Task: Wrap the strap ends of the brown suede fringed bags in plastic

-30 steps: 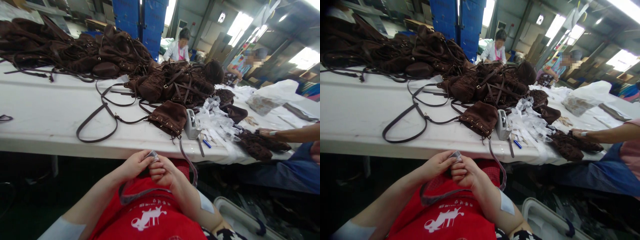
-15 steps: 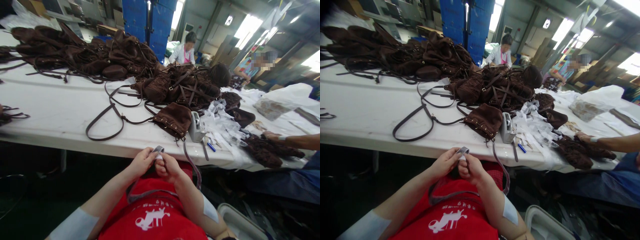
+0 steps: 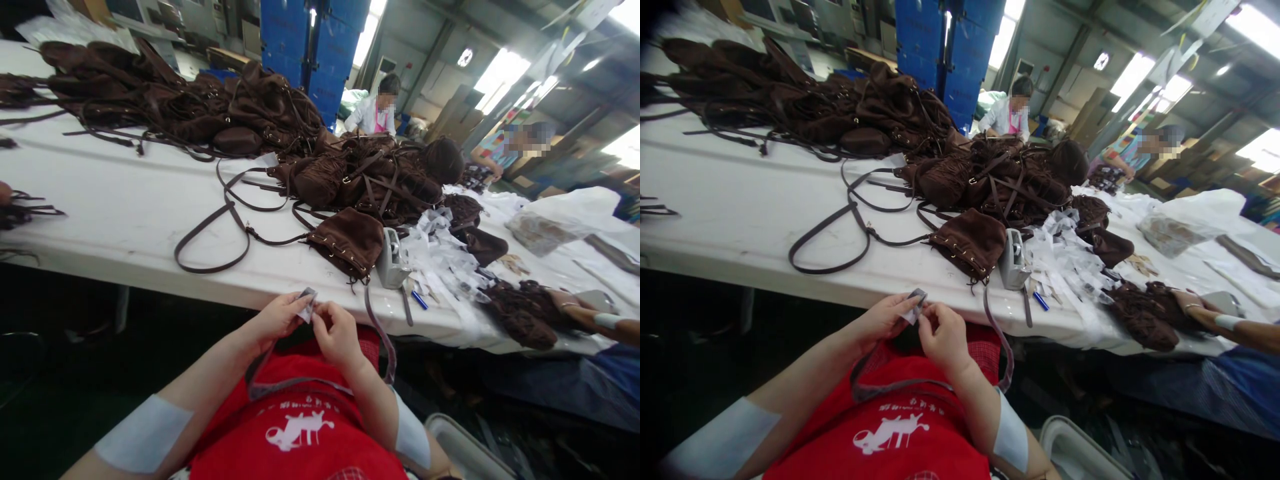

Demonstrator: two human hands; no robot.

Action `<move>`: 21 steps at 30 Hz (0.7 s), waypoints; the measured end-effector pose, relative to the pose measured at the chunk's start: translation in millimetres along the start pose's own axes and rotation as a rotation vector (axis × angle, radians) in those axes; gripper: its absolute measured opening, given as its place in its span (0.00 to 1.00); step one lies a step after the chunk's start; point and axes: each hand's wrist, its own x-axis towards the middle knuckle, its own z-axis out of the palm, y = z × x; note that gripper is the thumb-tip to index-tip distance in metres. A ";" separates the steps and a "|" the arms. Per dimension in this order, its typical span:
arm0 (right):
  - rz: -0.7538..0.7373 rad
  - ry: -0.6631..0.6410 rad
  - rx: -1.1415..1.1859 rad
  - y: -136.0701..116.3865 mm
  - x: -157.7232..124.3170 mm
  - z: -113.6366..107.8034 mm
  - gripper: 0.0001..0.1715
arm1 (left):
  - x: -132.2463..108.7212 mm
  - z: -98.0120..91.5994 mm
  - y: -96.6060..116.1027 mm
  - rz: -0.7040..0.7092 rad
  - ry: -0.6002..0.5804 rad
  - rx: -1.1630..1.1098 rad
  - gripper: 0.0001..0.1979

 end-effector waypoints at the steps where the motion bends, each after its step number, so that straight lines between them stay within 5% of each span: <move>1: -0.144 0.046 -0.110 -1.1 -1.7 -1.6 0.09 | 0.5 -0.4 -1.1 -0.015 0.014 0.022 0.23; 4: -0.379 0.029 -0.328 -3.0 -4.8 -6.0 0.13 | -0.2 1.6 -3.0 -0.024 0.018 0.040 0.24; 10: -0.397 0.004 -0.600 1.0 -0.1 -9.8 0.14 | -7.5 9.9 4.6 -0.002 0.051 0.210 0.28; 14: -0.413 0.028 -0.677 5.6 5.8 -10.0 0.13 | -13.8 15.8 13.2 0.220 0.113 0.554 0.24; 17: -0.316 0.136 -0.463 7.6 9.1 -7.0 0.15 | -17.3 20.8 13.6 0.291 0.207 0.751 0.24; 21: 0.011 0.135 0.216 7.5 12.9 1.0 0.16 | -15.0 21.3 7.1 0.267 0.167 0.691 0.25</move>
